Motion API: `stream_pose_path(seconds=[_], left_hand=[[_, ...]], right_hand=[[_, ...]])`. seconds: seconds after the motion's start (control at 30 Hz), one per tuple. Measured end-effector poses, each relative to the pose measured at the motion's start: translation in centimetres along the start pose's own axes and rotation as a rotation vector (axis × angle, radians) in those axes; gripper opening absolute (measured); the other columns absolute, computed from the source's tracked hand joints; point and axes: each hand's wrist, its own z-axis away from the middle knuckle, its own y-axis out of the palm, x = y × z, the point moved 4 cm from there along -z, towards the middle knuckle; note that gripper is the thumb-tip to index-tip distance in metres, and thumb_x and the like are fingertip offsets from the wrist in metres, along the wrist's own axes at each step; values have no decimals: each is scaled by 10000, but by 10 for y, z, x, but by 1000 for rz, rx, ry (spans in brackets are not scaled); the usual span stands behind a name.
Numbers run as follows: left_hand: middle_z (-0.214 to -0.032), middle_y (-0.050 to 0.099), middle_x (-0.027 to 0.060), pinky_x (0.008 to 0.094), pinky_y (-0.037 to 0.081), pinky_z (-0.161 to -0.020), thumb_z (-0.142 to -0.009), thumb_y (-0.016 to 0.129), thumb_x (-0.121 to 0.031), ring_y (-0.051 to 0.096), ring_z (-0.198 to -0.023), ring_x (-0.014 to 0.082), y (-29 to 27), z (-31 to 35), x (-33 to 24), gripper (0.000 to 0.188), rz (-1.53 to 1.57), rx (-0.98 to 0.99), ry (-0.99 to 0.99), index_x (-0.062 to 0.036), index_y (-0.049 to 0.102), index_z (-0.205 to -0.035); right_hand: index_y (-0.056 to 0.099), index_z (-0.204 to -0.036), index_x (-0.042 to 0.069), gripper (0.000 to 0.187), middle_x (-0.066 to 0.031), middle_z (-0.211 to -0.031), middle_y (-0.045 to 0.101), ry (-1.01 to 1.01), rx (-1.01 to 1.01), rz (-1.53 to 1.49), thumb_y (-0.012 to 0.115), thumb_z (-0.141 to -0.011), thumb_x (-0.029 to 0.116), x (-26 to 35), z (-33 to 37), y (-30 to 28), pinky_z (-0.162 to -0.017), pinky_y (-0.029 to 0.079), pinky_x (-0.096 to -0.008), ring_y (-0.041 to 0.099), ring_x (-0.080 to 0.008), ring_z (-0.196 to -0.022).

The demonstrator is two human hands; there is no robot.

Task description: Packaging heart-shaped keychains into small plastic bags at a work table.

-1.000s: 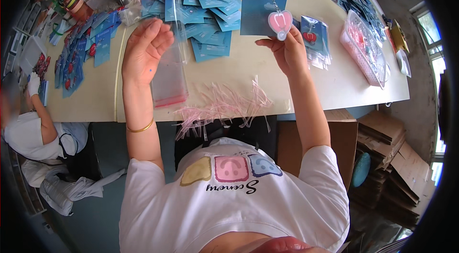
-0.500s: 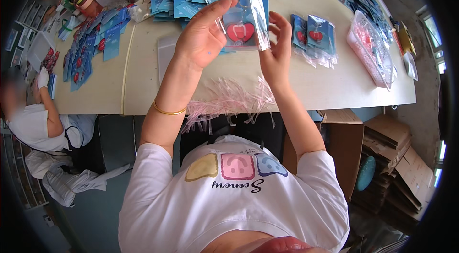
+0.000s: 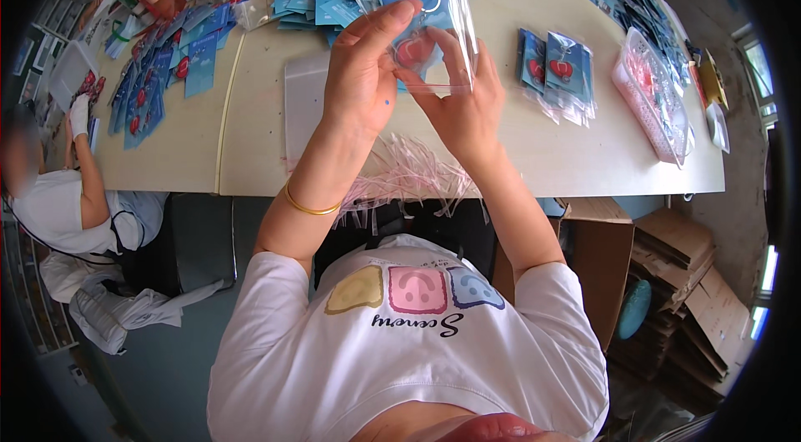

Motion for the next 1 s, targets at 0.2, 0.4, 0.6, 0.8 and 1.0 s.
stream_pose_path(seconds=[0.2, 0.4, 0.6, 0.8, 1.0], left_hand=[[-964, 662, 72, 291, 504, -774, -839, 663, -131, 615, -842, 145, -3, 3, 2, 189, -136, 77, 93, -14, 665, -987], [-907, 676, 43, 243, 430, -717, -797, 717, -155, 552, -789, 90, 4, 7, 1, 182, -109, 32, 125, -31, 705, -929], [-897, 672, 46, 244, 429, -757, -791, 719, -139, 565, -828, 101, 7, 8, 5, 185, -52, 11, 131, -27, 700, -937], [-995, 658, 18, 258, 423, -847, -788, 718, -146, 573, -968, 102, -19, -9, -3, 203, 126, -81, 6, -54, 683, -966], [-1072, 621, 5, 371, 412, -942, -817, 690, -182, 558, -1035, 156, -14, -9, 3, 265, 148, -21, -112, -75, 617, -1049]], right_hand=[[571, -991, 72, 376, -32, -948, 604, 269, 100, -313, 782, -692, 157, 0, -1, 6, -521, 483, -273, 592, -165, -737], [563, -988, 50, 399, -63, -946, 594, 203, 87, -280, 789, -679, 162, 2, -3, 6, -542, 497, -285, 589, -187, -726], [575, -1051, 32, 373, -72, -997, 612, 265, 107, -300, 749, -733, 121, 2, -2, 4, -567, 521, -249, 619, -151, -777], [577, -1015, -29, 158, -50, -864, 665, 711, 215, -822, 583, -883, 58, -34, 13, 3, -552, 483, -203, 640, -95, -740], [581, -978, -29, 238, -15, -809, 632, 306, 68, -91, 645, -869, 173, -37, 5, -5, -470, 397, -182, 609, -65, -681]])
